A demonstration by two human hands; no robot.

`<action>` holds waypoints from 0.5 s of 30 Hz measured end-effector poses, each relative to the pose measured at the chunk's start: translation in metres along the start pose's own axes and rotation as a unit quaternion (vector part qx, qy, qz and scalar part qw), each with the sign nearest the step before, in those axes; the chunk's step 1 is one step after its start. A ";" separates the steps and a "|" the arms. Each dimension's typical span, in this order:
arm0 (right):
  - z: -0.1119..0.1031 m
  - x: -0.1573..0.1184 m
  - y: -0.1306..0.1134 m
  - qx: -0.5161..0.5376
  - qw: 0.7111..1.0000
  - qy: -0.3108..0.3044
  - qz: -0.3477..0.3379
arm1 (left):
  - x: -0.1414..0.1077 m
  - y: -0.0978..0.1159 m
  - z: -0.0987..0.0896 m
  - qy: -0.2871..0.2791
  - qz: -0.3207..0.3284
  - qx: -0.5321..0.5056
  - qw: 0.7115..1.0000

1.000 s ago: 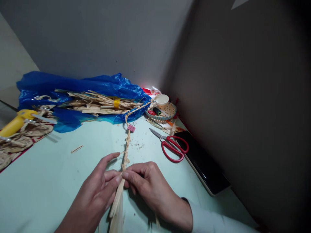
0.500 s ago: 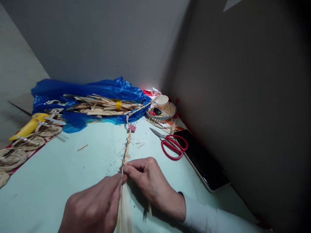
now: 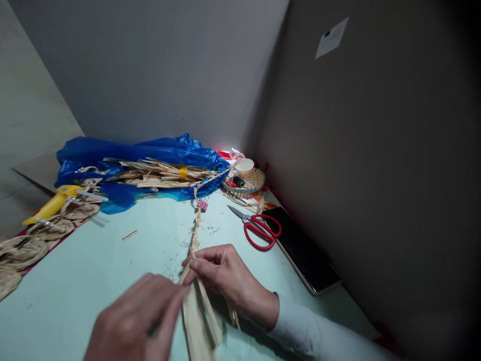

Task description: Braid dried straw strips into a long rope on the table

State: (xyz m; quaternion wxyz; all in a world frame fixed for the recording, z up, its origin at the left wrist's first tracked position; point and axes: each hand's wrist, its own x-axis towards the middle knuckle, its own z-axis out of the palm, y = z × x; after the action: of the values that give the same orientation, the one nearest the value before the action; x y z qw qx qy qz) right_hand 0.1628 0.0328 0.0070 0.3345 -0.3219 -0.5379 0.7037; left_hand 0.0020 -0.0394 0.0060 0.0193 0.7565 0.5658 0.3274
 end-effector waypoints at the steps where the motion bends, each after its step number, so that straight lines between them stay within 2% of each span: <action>1: 0.000 -0.001 -0.001 -0.006 1.000 0.001 -0.002 | 0.008 -0.003 -0.005 -0.007 -0.083 -0.058 0.995; 3: -0.001 -0.001 0.000 -0.002 1.000 -0.004 -0.009 | 0.026 -0.008 -0.011 -0.037 -0.225 -0.189 0.955; 4: -0.001 -0.001 0.000 0.004 1.000 -0.010 -0.012 | 0.034 -0.010 -0.011 -0.075 -0.267 -0.273 0.921; 6: -0.002 -0.001 0.003 0.018 0.999 -0.024 -0.018 | 0.045 -0.012 -0.006 -0.174 -0.310 -0.447 0.821; 7: -0.002 0.000 0.004 0.020 0.999 -0.029 -0.020 | 0.048 -0.012 -0.001 -0.200 -0.314 -0.509 0.776; 8: -0.002 0.000 0.004 0.014 0.999 -0.031 -0.023 | 0.049 -0.012 0.004 -0.217 -0.315 -0.555 0.738; 9: -0.002 0.000 0.005 -0.003 0.999 -0.029 -0.029 | 0.048 -0.012 0.009 -0.228 -0.315 -0.582 0.714; 11: -0.001 -0.001 0.005 -0.067 0.996 -0.017 -0.055 | 0.044 -0.014 0.017 -0.237 -0.312 -0.594 0.703; 15: 0.000 -0.005 0.001 -0.235 0.968 0.004 -0.082 | 0.036 -0.017 0.027 -0.213 -0.329 -0.554 0.735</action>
State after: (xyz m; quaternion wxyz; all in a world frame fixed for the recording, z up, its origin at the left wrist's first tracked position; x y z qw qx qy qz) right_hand 0.1656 0.0280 0.0070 0.3082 -0.3495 -0.7115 0.5260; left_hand 0.0065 0.0067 -0.0048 0.6614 0.4284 0.4795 0.3861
